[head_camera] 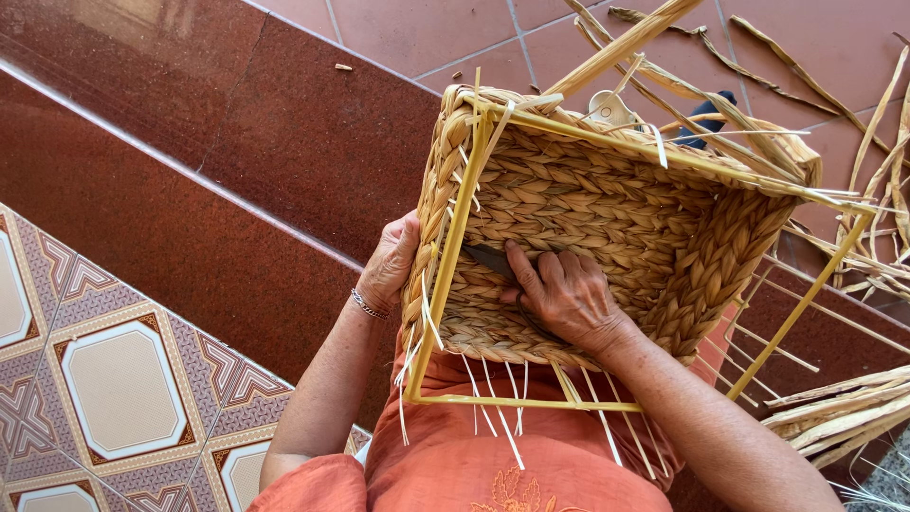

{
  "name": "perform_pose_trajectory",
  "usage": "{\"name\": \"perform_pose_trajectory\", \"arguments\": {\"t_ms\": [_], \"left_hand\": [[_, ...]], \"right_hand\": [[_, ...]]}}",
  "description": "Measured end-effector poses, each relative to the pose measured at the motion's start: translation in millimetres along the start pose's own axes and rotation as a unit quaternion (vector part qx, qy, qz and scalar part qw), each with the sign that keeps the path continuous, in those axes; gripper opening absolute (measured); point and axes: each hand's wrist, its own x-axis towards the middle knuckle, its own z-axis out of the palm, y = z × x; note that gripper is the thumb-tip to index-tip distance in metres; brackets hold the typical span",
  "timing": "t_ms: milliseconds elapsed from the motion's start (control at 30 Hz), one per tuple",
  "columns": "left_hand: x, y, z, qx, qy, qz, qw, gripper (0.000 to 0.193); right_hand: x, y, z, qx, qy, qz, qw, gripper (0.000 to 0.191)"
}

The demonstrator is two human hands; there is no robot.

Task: The person is weaving a rectangular basket using dried palm leaves. They use scissors to trim excess material and tuck the ends into the weave to secure the structure.

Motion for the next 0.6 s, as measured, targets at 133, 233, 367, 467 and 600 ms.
{"name": "perform_pose_trajectory", "arguments": {"t_ms": [133,233,367,467,600], "left_hand": [[1.7,3.4,2.9,0.002,-0.015,0.006,1.0,0.067],[0.7,6.2,5.2,0.022,-0.015,0.005,1.0,0.071],[-0.5,7.1,5.7,0.022,-0.01,0.007,1.0,0.072],[0.8,5.3,3.6,0.009,-0.014,0.005,1.0,0.07],[2.1,2.3,0.1,0.009,-0.011,0.007,1.0,0.069]], "right_hand": [[2.6,-0.4,-2.7,0.009,-0.011,0.008,1.0,0.071],[5.5,-2.9,-14.1,-0.011,-0.019,0.019,1.0,0.077],[14.7,-6.2,-19.1,-0.016,-0.022,0.029,0.999,0.079],[14.3,-5.7,-15.0,-0.015,-0.018,0.023,0.999,0.078],[7.1,-3.5,-0.8,-0.002,0.005,0.008,1.0,0.075]]}}
